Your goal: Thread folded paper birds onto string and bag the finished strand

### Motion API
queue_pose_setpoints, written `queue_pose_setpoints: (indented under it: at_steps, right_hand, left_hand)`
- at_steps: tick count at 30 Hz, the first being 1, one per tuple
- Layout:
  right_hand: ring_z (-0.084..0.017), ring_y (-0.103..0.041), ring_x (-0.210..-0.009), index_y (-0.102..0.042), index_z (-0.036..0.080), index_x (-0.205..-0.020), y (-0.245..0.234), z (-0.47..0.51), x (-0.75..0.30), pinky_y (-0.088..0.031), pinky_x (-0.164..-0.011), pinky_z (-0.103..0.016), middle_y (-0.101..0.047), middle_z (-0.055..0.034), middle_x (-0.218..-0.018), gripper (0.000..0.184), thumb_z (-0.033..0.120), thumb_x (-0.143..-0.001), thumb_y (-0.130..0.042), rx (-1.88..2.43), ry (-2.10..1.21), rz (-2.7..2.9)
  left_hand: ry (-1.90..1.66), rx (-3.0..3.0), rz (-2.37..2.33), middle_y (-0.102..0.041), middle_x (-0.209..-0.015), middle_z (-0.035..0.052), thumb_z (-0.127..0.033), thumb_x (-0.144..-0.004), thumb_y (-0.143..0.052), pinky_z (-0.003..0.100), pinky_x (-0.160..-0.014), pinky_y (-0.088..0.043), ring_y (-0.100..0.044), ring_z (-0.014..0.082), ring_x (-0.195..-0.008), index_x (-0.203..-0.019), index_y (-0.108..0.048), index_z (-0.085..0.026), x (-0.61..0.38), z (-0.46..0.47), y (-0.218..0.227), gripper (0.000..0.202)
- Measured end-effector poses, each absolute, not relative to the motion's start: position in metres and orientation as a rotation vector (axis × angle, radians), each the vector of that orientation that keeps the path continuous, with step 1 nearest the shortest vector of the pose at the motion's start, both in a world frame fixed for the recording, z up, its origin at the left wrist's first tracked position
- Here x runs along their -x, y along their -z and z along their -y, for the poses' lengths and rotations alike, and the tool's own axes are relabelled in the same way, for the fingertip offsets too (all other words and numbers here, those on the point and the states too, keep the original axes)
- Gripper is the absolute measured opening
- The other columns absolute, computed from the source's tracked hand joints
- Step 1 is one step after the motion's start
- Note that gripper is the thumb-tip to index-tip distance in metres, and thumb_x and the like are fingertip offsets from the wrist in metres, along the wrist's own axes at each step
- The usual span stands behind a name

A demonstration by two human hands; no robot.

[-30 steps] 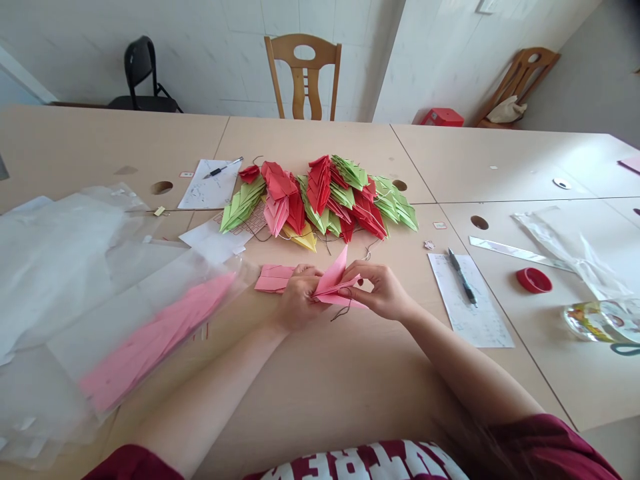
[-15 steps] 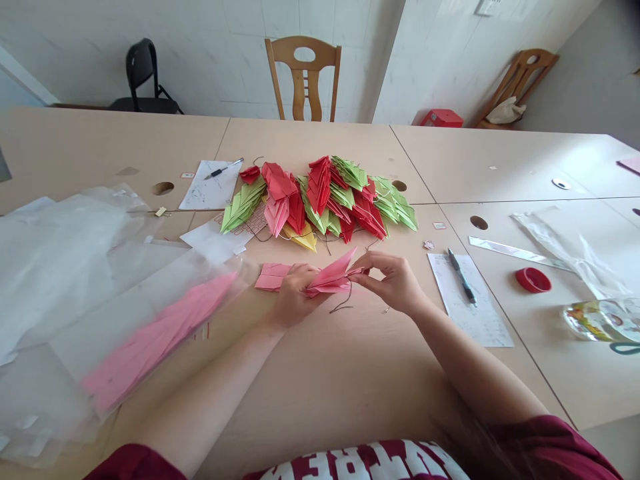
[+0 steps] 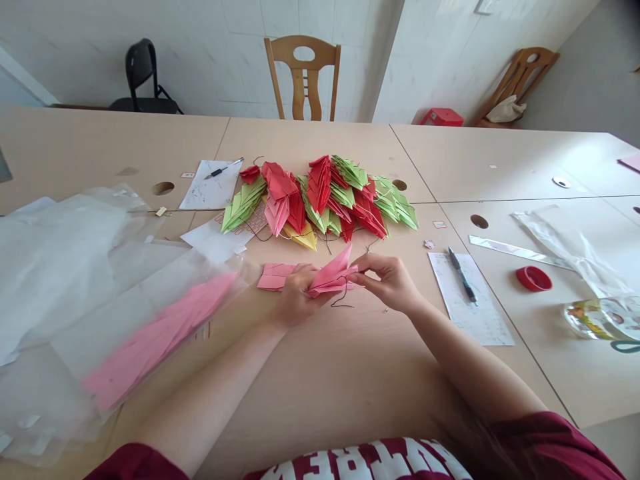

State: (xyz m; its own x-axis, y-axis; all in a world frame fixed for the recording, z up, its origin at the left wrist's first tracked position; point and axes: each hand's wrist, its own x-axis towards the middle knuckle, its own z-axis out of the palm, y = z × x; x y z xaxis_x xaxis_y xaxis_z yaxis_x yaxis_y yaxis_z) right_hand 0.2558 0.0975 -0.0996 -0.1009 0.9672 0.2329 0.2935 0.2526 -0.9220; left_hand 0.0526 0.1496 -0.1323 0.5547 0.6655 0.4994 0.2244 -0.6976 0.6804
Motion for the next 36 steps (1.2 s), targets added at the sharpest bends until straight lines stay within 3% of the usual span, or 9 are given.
queue_pose_setpoints:
  at_steps: [7,13,20,27,30,34,36]
  right_hand:
    - [-0.016,-0.061,-0.075,-0.066,0.019,-0.085,0.099,-0.098,-0.254,-0.049,-0.068,-0.031,-0.067,-0.0037,-0.081,0.01,0.029,-0.085,-0.068,1.079,-0.969,1.47]
    - [-0.017,-0.061,-0.079,-0.066,0.019,-0.089,0.093,-0.097,-0.259,-0.05,-0.072,-0.033,-0.066,-0.005,-0.085,0.012,0.031,-0.086,-0.066,1.059,-0.98,1.533]
    - [-0.016,-0.058,-0.074,-0.062,0.021,-0.082,0.092,-0.097,-0.263,-0.045,-0.069,-0.032,-0.064,-0.0025,-0.08,0.008,0.026,-0.087,-0.065,1.091,-0.771,1.675]
    - [-0.017,-0.055,-0.076,-0.058,0.021,-0.079,0.094,-0.098,-0.26,-0.046,-0.072,-0.032,-0.059,-0.0036,-0.081,0.026,0.039,-0.095,-0.049,1.236,-0.718,1.636]
    - [-0.015,-0.058,-0.073,-0.06,0.02,-0.09,0.095,-0.1,-0.262,-0.047,-0.064,-0.03,-0.062,-0.006,-0.09,0.033,0.047,-0.097,-0.041,1.336,-0.943,1.457]
    - [-0.015,-0.065,-0.069,-0.055,0.021,-0.11,0.092,-0.098,-0.255,-0.048,-0.052,-0.027,-0.062,-0.0106,-0.111,0.036,0.051,-0.094,-0.045,1.203,-1.634,1.175]
    - [-0.015,-0.064,-0.067,-0.055,0.02,-0.108,0.088,-0.096,-0.252,-0.049,-0.054,-0.027,-0.065,-0.009,-0.1,0.034,0.05,-0.092,-0.049,1.153,-1.825,1.161]
  left_hand:
    - [-1.003,-2.155,-0.783,-0.05,-0.058,-0.0021,-0.041,-0.083,-0.066,0.031,-0.062,-0.041,-0.048,0.0129,-0.058,-0.064,-0.057,-0.018,-0.054,-0.149,0.136,0.031]
    - [-0.983,-2.095,-0.771,-0.056,-0.064,-0.0012,-0.04,-0.081,-0.069,0.031,-0.061,-0.041,-0.05,0.0134,-0.06,-0.069,-0.055,-0.018,-0.053,-0.149,0.14,0.028]
    - [-0.95,-2.157,-0.719,-0.055,-0.064,-0.0006,-0.041,-0.084,-0.065,0.03,-0.062,-0.041,-0.051,0.0135,-0.062,-0.068,-0.055,-0.019,-0.053,-0.149,0.137,0.029]
    - [-1.047,-2.299,-0.792,-0.058,-0.064,-0.0005,-0.036,-0.087,-0.06,0.03,-0.066,-0.04,-0.052,0.0148,-0.064,-0.073,-0.058,-0.019,-0.052,-0.15,0.139,0.023]
    - [-1.117,-2.406,-1.02,-0.056,-0.061,0.0003,-0.036,-0.087,-0.058,0.032,-0.066,-0.038,-0.051,0.0165,-0.063,-0.069,-0.057,-0.019,-0.05,-0.152,0.144,0.025]
    - [-1.131,-2.544,-1.294,-0.059,-0.062,0.0015,-0.032,-0.086,-0.058,0.035,-0.071,-0.036,-0.054,0.0192,-0.065,-0.068,-0.055,-0.019,-0.048,-0.153,0.145,0.023]
    - [-1.105,-2.604,-1.299,-0.061,-0.064,0.0021,-0.03,-0.085,-0.057,0.036,-0.072,-0.036,-0.056,0.0201,-0.067,-0.07,-0.057,-0.019,-0.047,-0.153,0.143,0.019]
